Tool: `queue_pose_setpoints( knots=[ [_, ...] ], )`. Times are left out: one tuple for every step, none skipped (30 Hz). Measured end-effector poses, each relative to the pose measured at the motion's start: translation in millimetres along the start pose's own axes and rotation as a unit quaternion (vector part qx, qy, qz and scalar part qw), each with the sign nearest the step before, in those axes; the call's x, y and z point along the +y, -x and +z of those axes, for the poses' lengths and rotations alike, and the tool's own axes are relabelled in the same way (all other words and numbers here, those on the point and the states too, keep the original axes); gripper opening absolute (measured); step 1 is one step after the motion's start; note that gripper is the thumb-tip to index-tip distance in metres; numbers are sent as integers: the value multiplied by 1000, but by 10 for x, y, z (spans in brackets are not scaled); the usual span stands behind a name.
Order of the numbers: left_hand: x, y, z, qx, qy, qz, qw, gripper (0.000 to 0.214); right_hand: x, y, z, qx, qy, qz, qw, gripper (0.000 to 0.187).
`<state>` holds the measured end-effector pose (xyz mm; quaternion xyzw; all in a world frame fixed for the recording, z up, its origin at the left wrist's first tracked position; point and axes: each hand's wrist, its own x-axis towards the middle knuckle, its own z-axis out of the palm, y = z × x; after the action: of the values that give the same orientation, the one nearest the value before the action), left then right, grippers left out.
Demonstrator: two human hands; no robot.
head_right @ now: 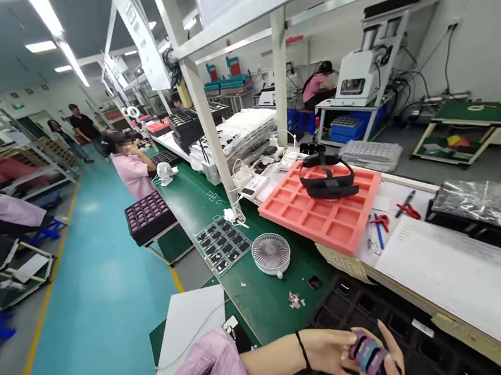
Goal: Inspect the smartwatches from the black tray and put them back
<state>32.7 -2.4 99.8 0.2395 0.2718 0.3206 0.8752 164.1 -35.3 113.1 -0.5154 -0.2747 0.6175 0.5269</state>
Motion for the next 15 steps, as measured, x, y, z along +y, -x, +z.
queue_pose_setpoints(
  knots=[
    [-8, 13, -8, -26, 15, -31, 999, 44, -13, 28, 2, -6, -5, 9, 1000, 56],
    [-15, 29, -3, -37, 34, -57, 997, 42, -31, 61, 8, -10, -6, 12, 1000, 55],
    [-19, 45, 11, -36, 53, -72, 995, 36, -52, 96, 17, -15, -7, 7, 1000, 53],
    [-21, 61, 29, -30, 56, -69, 996, 28, -74, 130, 32, -26, -7, -4, 1000, 52],
    [-19, 74, 44, -33, 57, -73, 995, 27, -92, 156, 51, -36, -9, -17, 999, 50],
    [-15, 82, 49, -30, 62, -72, 995, 31, -105, 173, 73, -53, -14, -21, 998, 48],
    [-9, 83, 38, -24, 62, -73, 995, 34, -109, 179, 97, -54, -23, -19, 998, 47],
    [-2, 77, 8, -14, 52, -76, 996, 35, -103, 173, 119, -58, -33, -13, 998, 47],
    [7, 66, -43, 5, 22, -77, 997, 35, -90, 158, 136, -50, -41, -5, 998, 46],
    [20, 49, -115, 41, -37, -77, 995, 33, -70, 137, 148, -35, -45, 7, 998, 44],
    [38, 28, -205, 93, -123, -73, 985, 30, -47, 114, 151, -13, -50, 18, 998, 42],
    [61, 4, -309, 162, -227, -59, 959, 27, -23, 91, 146, 6, -60, 26, 998, 41],
    [90, -23, -422, 230, -324, -37, 917, 27, -3, 72, 133, 24, -71, 31, 997, 40],
    [124, -53, -537, 271, -370, -25, 888, 27, 14, 58, 113, 38, -82, 34, 995, 41],
    [159, -86, -648, 301, -402, -16, 864, 28, 25, 49, 87, 47, -92, 35, 994, 41]
  ],
)
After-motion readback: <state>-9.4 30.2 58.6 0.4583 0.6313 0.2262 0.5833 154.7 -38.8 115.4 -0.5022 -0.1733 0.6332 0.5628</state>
